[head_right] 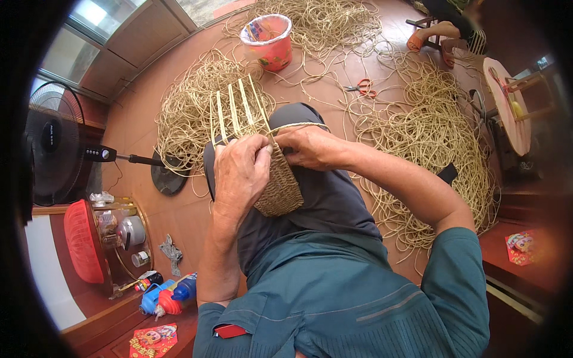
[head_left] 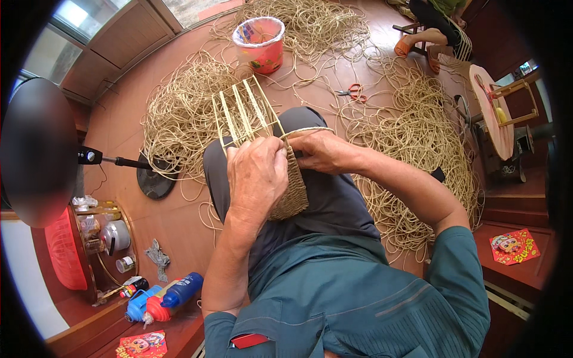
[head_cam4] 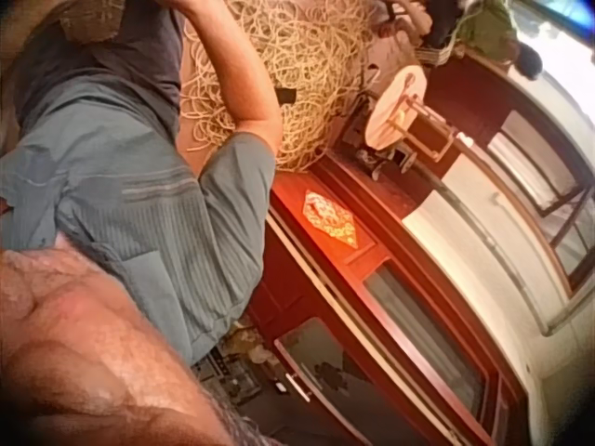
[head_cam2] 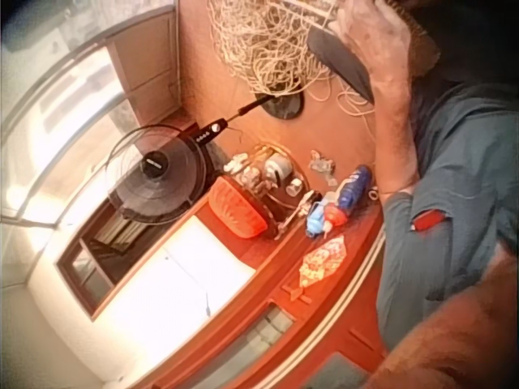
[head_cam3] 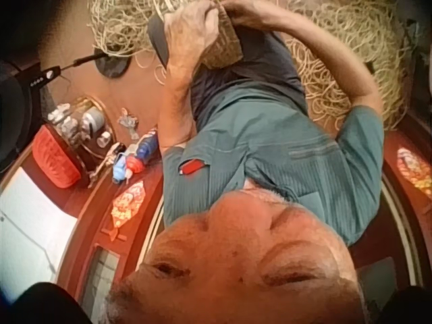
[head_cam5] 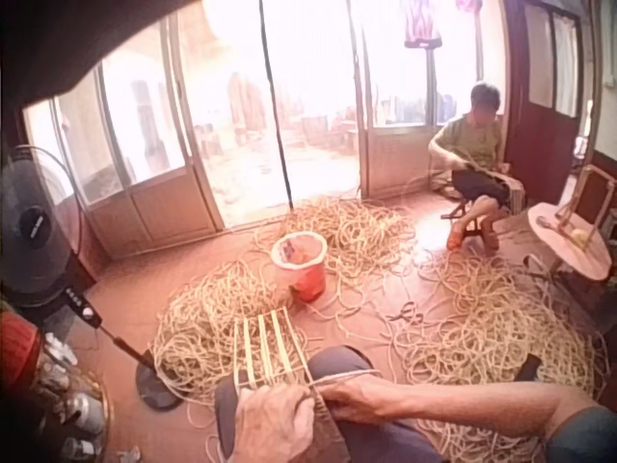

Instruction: Weaving a straw or rattan basket while sitting on the floor surrounded by materials.

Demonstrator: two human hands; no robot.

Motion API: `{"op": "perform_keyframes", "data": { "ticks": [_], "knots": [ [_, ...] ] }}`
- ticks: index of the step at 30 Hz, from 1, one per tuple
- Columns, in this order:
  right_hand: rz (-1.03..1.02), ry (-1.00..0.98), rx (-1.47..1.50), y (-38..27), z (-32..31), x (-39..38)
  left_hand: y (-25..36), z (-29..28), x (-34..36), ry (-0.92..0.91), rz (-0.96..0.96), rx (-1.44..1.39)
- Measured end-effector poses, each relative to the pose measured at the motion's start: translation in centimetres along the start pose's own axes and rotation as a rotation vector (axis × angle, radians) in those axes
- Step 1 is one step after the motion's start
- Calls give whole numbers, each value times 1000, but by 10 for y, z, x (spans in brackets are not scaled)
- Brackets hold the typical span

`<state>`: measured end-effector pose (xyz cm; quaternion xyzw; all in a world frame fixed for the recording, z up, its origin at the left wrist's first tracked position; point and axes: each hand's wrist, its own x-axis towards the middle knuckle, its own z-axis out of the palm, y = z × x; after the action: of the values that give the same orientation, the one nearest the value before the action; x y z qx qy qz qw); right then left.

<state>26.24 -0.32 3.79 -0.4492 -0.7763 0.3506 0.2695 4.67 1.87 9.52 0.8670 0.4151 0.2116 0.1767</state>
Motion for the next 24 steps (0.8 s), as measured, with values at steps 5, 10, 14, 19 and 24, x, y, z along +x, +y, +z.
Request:
{"op": "perform_keyframes", "data": {
  "ticks": [5, 10, 14, 19, 24],
  "knots": [
    [32, 43, -6, 3, 5, -7, -2, 2, -1, 24, 19, -11],
    [303, 167, 340, -6, 5, -16, -4, 3, -3, 58, 43, -29],
    [434, 329, 467, -8, -2, -16, -6, 5, -5, 65, 48, -28],
    [357, 259, 900, -4, -2, -26, -5, 8, -7, 133, 5, -143],
    [422, 205, 937, -7, -6, -52, 0, 17, -2, 203, 154, -80]
  ]
}}
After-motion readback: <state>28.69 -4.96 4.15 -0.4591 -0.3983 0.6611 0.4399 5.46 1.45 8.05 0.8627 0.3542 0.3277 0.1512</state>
